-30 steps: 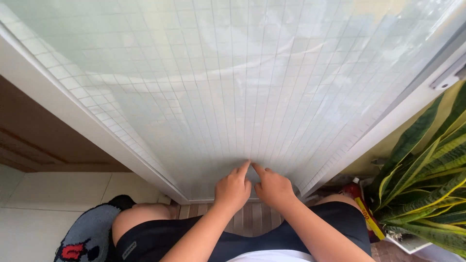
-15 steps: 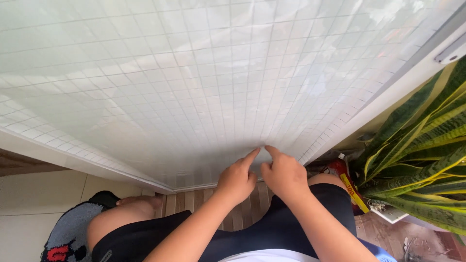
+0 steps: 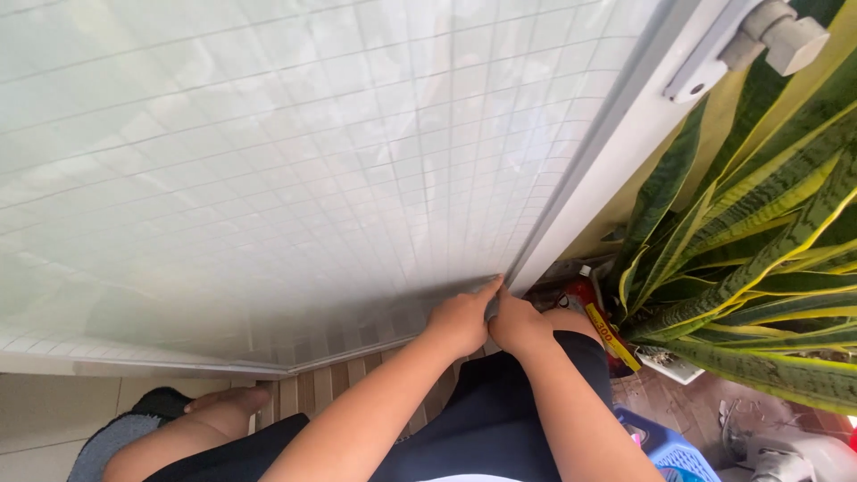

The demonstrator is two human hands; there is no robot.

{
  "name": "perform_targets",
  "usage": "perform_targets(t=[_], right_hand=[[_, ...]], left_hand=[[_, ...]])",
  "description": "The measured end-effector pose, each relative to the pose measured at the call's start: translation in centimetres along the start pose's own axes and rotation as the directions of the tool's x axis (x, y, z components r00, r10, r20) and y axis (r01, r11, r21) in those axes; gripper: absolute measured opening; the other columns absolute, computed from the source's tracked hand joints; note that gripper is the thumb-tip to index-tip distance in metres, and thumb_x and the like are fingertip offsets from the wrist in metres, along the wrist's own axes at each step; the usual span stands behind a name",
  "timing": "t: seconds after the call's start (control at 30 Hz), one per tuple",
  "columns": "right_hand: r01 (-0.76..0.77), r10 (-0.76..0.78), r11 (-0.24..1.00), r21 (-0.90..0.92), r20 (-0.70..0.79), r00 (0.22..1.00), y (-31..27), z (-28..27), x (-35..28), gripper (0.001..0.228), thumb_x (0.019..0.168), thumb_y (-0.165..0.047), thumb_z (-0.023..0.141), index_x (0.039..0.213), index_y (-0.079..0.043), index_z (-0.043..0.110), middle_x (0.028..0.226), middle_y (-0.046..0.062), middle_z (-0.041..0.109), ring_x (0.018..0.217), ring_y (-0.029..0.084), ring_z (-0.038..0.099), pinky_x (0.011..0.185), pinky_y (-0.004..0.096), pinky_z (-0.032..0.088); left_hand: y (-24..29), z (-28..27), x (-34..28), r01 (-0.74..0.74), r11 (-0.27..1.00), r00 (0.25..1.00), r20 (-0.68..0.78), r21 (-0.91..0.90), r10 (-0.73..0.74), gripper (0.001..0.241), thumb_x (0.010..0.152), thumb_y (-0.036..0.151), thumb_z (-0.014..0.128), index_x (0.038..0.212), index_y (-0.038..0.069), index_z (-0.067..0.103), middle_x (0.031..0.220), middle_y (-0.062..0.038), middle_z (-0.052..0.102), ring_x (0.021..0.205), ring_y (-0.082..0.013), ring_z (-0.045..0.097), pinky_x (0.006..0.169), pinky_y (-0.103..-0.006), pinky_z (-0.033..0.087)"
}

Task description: Applying a frosted vinyl film to a glass door panel by spraying liquid, unrolling the film, and smoothing it out.

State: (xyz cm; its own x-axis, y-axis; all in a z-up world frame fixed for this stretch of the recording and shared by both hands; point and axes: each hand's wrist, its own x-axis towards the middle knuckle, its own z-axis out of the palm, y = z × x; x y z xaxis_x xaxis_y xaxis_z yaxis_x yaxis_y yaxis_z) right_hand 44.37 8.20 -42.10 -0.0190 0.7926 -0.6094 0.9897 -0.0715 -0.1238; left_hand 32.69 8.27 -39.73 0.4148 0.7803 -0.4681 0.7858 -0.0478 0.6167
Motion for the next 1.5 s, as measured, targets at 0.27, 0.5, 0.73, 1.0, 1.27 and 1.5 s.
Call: perform_targets(t=[0.27, 0.5, 0.73, 1.0, 1.27, 1.5], right_hand=[[0.101, -0.106, 0.983, 0.152, 0.025, 0.994, 4.5, 3.9, 6.9, 0.059, 0.101, -0.027, 0.053, 0.154, -0.004, 0.042, 0.123, 0.015, 0.072, 0.112, 0.025, 0.072, 0.088, 0.037, 0.062], [0.09, -0.018, 0.902, 0.421, -0.173, 0.985, 5.7, 3.5, 7.7, 0.036, 0.101, -0.026, 0.055, 0.129, -0.007, 0.07, 0.098, 0.013, 0.078, 0.084, 0.021, 0.076, 0.065, 0.029, 0.061], [0.582, -0.119, 0.552, 0.597, -0.635, 0.763, 1.8, -0.8, -1.2, 0.043, 0.095, -0.011, 0.059, 0.137, -0.008, 0.066, 0.09, 0.016, 0.075, 0.066, 0.02, 0.066, 0.057, 0.032, 0.056], [0.577, -0.473, 0.776, -0.256, -0.841, 0.263, -1.3, -4.2, -4.7, 0.075, 0.09, 0.0, 0.055, 0.162, -0.016, 0.037, 0.066, 0.005, 0.054, 0.044, 0.017, 0.05, 0.041, 0.029, 0.045], [0.315, -0.355, 0.928, -0.2, -0.736, 0.577, -2.4, -5.7, -5.0, 0.097, 0.085, -0.005, 0.061, 0.169, -0.017, 0.012, 0.07, 0.004, 0.06, 0.047, 0.017, 0.059, 0.041, 0.029, 0.048], [0.238, -0.167, 0.927, 0.291, -0.249, 0.954, -1.6, 0.5, -2.7, 0.099, 0.098, -0.014, 0.054, 0.163, 0.003, -0.019, 0.081, 0.018, 0.071, 0.061, 0.025, 0.07, 0.051, 0.03, 0.052]], left_hand=[[-0.9, 2.5, 4.3, 0.029, 0.997, 0.999, 0.04, 0.074, -0.032, 0.072, 0.097, 0.0, 0.046, 0.165, 0.011, 0.024, 0.146, -0.034, 0.052, 0.128, -0.044, 0.059, 0.099, -0.0549, 0.054], [-1.2, 2.5, 2.1, -0.005, 0.995, 0.994, -0.105, -0.096, -0.005, 0.057, 0.1, 0.01, 0.047, 0.157, 0.007, 0.042, 0.138, -0.03, 0.06, 0.125, -0.0414, 0.062, 0.1, -0.0523, 0.054], [-3.2, 3.3, -1.4, -0.213, 0.975, 0.866, -0.474, -0.063, 0.158, 0.046, 0.097, 0.013, 0.058, 0.142, 0.002, 0.057, 0.091, -0.019, 0.073, 0.085, -0.0318, 0.074, 0.07, -0.0408, 0.062], [-4.4, 3.0, -2.7, -0.312, 0.881, 0.472, -0.746, 0.357, 0.469, 0.017, 0.093, 0.013, 0.066, 0.106, 0.004, 0.071, 0.067, -0.008, 0.065, 0.06, -0.0222, 0.068, 0.05, -0.0304, 0.056], [-5.4, 2.1, -4.2, -0.333, 0.91, 0.463, -0.797, 0.247, 0.386, 0.048, 0.091, 0.013, 0.066, 0.138, 0.004, 0.062, 0.066, -0.006, 0.064, 0.062, -0.0238, 0.07, 0.055, -0.0349, 0.058], [-7.2, 2.8, -4.3, -0.288, 0.953, 0.592, -0.764, 0.095, 0.255, 0.048, 0.093, 0.017, 0.065, 0.139, 0.006, 0.063, 0.067, -0.009, 0.066, 0.061, -0.0285, 0.069, 0.055, -0.0394, 0.057]])
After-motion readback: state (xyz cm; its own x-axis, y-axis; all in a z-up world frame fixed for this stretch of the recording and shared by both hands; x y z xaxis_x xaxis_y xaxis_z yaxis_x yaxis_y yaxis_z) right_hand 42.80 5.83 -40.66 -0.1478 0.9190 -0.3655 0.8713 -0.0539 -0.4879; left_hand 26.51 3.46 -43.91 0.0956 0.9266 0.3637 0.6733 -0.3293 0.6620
